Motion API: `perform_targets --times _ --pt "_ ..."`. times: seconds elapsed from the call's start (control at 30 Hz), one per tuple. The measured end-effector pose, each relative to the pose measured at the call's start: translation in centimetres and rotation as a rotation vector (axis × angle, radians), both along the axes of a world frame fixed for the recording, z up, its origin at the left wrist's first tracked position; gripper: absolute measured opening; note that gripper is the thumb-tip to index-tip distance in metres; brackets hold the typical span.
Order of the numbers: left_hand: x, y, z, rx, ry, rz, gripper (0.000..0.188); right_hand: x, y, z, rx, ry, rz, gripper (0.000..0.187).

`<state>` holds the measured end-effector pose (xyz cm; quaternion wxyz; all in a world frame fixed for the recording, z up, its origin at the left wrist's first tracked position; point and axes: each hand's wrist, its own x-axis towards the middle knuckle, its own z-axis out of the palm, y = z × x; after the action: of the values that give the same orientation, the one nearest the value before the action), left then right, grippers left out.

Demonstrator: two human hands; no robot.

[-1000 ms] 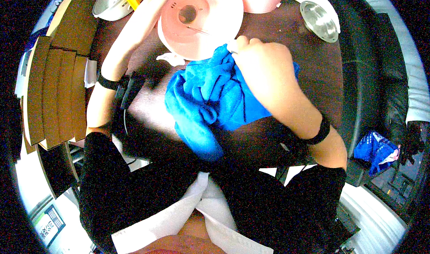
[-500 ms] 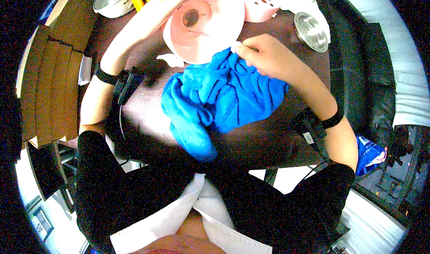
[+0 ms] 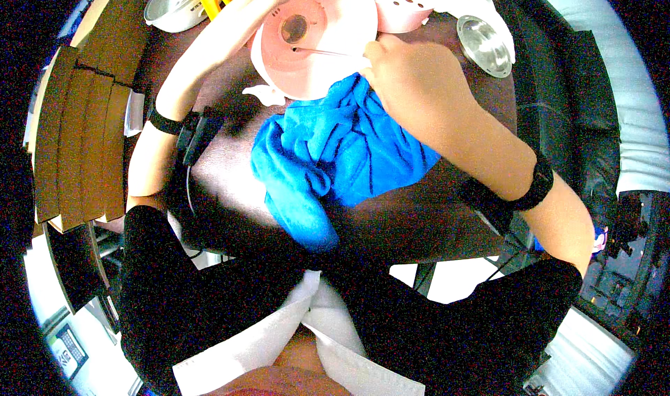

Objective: The person uses a screwdriver to tighten a screw into the center of a pink plastic bowl base. They rotate the bowl and continue to tighten the screw while holding the bowl steady.

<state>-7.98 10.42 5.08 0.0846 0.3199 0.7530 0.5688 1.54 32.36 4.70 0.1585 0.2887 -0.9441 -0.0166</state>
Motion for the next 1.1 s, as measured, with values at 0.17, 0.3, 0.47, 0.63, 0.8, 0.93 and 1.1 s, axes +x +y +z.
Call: perform_targets --times 0.17,0.3,0.47,0.63,0.8,0.93,1.1 --pt "0.0 0.3 -0.4 0.097 -0.043 -0.022 0.046 0.5 2.3 -2.2 -0.768 -0.91 -0.296 0.034" --pt "-0.3 0.2 0.0 -0.014 -0.061 -0.02 0.045 2.4 1.6 -3.3 -1.294 -1.327 -0.48 0.039" --pt "0.1 0.3 0.8 0.024 -0.087 -0.099 0.045 2.0 1.3 -4.9 -1.4 -1.415 -0.464 0.038" --pt "0.4 0.5 0.9 0.03 -0.12 -0.08 0.045 1.8 1.0 -5.7 -1.271 -1.399 -0.468 0.039" --pt "0.0 0.3 0.2 0.008 -0.121 -0.047 0.045 1.6 1.0 -6.0 -1.253 -1.37 -0.466 0.039" --pt "0.1 0.4 0.4 0.029 -0.088 -0.07 0.045 1.8 1.1 -6.0 -1.27 -1.354 -0.439 0.038" --pt "0.1 0.4 0.4 0.046 -0.081 -0.092 0.044 1.6 1.1 -6.1 -1.242 -1.322 -0.438 0.037"
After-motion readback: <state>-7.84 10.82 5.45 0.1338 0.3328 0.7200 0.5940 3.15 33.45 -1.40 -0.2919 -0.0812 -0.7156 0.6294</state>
